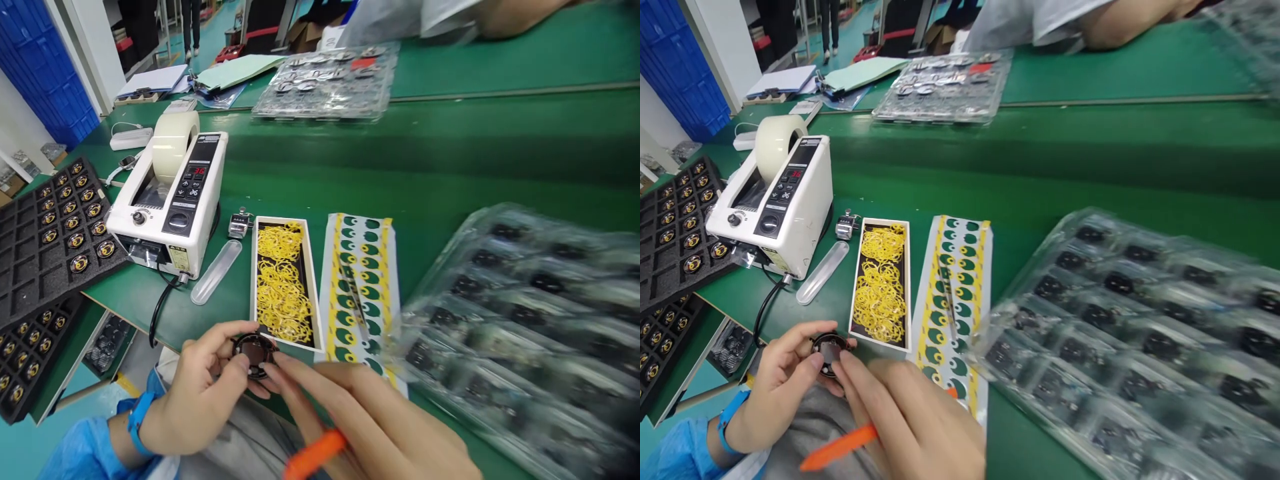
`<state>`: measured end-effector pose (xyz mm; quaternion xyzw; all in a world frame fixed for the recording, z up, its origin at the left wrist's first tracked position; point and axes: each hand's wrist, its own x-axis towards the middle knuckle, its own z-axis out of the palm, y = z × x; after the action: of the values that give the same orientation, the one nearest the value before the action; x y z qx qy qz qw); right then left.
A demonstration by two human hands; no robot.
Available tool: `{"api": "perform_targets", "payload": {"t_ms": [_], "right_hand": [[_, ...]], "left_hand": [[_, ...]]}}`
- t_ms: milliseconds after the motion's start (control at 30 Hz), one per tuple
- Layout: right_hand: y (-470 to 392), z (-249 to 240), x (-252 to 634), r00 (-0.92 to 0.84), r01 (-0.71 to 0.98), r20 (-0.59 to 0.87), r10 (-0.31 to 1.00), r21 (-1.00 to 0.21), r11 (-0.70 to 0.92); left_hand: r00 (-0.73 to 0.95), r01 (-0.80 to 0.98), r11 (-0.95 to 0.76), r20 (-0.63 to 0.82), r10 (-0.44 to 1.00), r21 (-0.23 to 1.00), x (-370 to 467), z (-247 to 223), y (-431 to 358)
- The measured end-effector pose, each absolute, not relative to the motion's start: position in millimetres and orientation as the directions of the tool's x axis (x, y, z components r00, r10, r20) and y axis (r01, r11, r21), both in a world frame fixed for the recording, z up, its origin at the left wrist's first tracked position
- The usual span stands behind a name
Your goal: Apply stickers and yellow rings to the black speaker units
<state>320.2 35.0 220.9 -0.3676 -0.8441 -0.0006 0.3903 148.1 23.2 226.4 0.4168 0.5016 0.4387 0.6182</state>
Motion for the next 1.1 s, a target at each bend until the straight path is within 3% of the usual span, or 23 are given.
{"api": "perform_targets", "payload": {"t_ms": [433, 600, 800, 967, 1033, 1100], "right_hand": [[52.8, 215.1, 308.5, -0.375, 0.619, 0.765, 0.523, -0.214, 0.756], [57.0, 213.1, 311.0, -0.411, 0.521, 0.707, 0.576, -0.336, 0.785], [57.7, 209.1, 317.5, -0.436, 0.417, 0.633, 0.639, -0.487, 0.767], [58.0, 206.6, 316.3, -0.392, 0.458, 0.571, 0.721, -0.559, 0.691], [55.3, 209.1, 317.5, -0.347, 0.494, 0.528, 0.775, -0.600, 0.630], [49.9, 212.5, 322.7, -0.314, 0.517, 0.487, 0.815, -0.633, 0.577]], "left_hand": [[0.168, -0.021, 0.222, -0.215, 0.962, 0.975, 147.1, 228.4, 22.8], [0.205, -0.010, 0.271, -0.264, 0.943, 0.962, 145.2, 233.0, 29.1], [0.310, -0.194, 0.412, -0.343, 0.887, 0.890, 142.4, 229.3, 34.2], [0.358, -0.324, 0.470, -0.353, 0.864, 0.821, 145.8, 218.0, 37.4], [0.351, -0.318, 0.478, -0.367, 0.861, 0.818, 144.5, 211.9, 36.5], [0.300, -0.188, 0.453, -0.389, 0.871, 0.871, 138.1, 208.3, 35.3]]}}
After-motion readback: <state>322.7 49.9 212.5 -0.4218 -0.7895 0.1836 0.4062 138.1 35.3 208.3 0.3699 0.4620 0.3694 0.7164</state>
